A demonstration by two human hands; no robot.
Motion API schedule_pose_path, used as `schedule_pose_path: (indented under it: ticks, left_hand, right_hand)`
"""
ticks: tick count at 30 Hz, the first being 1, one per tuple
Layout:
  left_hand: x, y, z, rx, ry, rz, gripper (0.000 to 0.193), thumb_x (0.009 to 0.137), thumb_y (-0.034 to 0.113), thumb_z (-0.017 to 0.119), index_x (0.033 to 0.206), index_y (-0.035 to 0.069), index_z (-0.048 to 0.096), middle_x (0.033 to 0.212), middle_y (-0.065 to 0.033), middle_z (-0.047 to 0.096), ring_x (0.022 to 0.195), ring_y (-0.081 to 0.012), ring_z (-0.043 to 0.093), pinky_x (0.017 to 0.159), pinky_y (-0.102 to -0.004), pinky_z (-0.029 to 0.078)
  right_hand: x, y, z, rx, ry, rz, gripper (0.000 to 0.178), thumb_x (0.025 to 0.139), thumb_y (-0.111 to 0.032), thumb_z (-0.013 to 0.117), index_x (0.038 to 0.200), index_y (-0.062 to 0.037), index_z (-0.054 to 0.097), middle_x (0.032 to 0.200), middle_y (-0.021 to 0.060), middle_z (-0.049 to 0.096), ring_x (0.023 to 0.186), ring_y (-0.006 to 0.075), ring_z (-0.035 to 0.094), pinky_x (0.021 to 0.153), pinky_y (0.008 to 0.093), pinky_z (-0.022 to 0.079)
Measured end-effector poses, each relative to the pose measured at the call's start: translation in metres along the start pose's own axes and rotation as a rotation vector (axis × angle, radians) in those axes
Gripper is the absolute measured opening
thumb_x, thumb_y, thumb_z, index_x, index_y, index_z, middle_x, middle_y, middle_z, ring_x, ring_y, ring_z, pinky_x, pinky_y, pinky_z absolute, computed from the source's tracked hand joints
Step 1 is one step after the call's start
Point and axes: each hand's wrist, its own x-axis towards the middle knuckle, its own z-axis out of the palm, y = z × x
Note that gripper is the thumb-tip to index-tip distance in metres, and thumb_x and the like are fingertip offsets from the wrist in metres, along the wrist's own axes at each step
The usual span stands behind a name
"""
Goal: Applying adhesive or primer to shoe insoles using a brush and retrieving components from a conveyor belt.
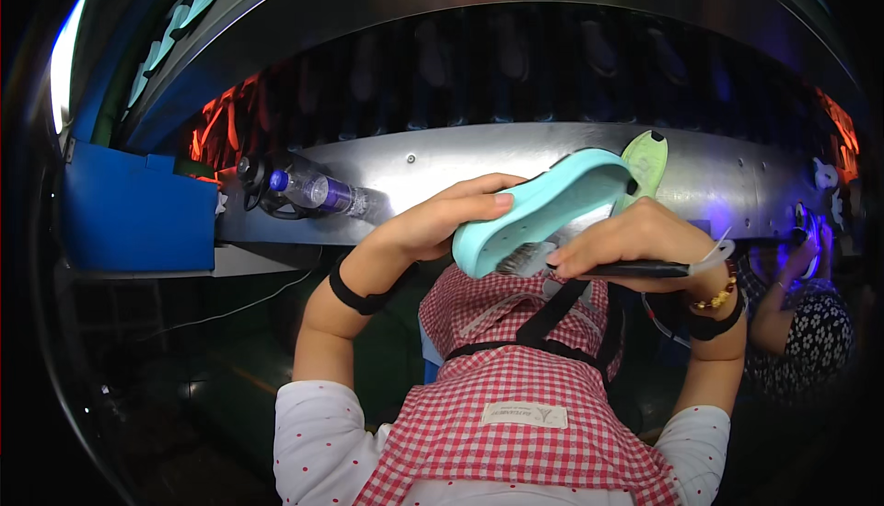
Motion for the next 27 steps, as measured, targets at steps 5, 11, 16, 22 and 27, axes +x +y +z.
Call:
schedule_pose_path:
  ticks: [5,11,16,22,27]
  left_hand:
    - [-0.010,-0.003,-0.020,-0.147,-0.028,-0.006,0.052,0.084,0.032,0.046,0.120,-0.005,0.042,0.110,-0.0169,0.052,0.097,-0.0185,0.053,0.081,-0.0276,0.043]
    - [-0.027,-0.007,-0.043,-0.307,-0.142,0.101,0.058,0.079,0.034,0.049,0.120,-0.006,0.041,0.108,-0.0186,0.053,0.091,-0.0210,0.056,0.077,-0.0294,0.047]
    - [-0.029,0.003,-0.044,-0.152,-0.136,0.218,0.062,0.079,0.040,0.046,0.117,-0.008,0.042,0.103,-0.0203,0.055,0.078,-0.0262,0.062,0.075,-0.0388,0.050]
    - [0.003,-0.035,-0.047,-0.843,-0.034,0.458,0.073,0.082,0.062,0.027,0.124,0.003,0.039,0.122,-0.0147,0.045,0.113,-0.0341,0.042,0.095,-0.0485,0.033]
    - [0.030,-0.065,-0.016,-0.967,-0.109,0.466,0.083,0.080,0.067,0.014,0.127,0.002,0.034,0.121,-0.0197,0.043,0.111,-0.0381,0.042,0.095,-0.0507,0.032]
  right_hand:
    - [-0.004,0.008,-0.004,0.065,0.182,-0.008,0.019,0.069,0.000,0.063,0.089,-0.0003,0.063,0.092,0.0149,0.063,0.088,0.0261,0.061,0.076,0.0315,0.049]
    - [-0.013,0.000,-0.001,0.082,0.226,0.035,0.021,0.068,0.003,0.063,0.089,-0.0005,0.063,0.092,0.0145,0.063,0.089,0.0242,0.061,0.079,0.0312,0.048]
    - [-0.010,0.012,0.012,0.073,0.331,0.094,0.018,0.070,0.002,0.064,0.088,-0.0003,0.063,0.090,0.0129,0.064,0.089,0.0233,0.061,0.080,0.0292,0.048]
    - [0.000,-0.006,0.021,0.012,0.405,-0.025,0.023,0.065,-0.001,0.068,0.087,-0.0029,0.064,0.087,0.0110,0.064,0.076,0.0183,0.060,0.063,0.0260,0.046]
    - [0.017,0.039,0.048,0.352,0.665,0.371,0.018,0.068,-0.005,0.067,0.086,-0.0030,0.064,0.070,0.0061,0.059,0.063,0.0092,0.055,0.057,0.0221,0.044]
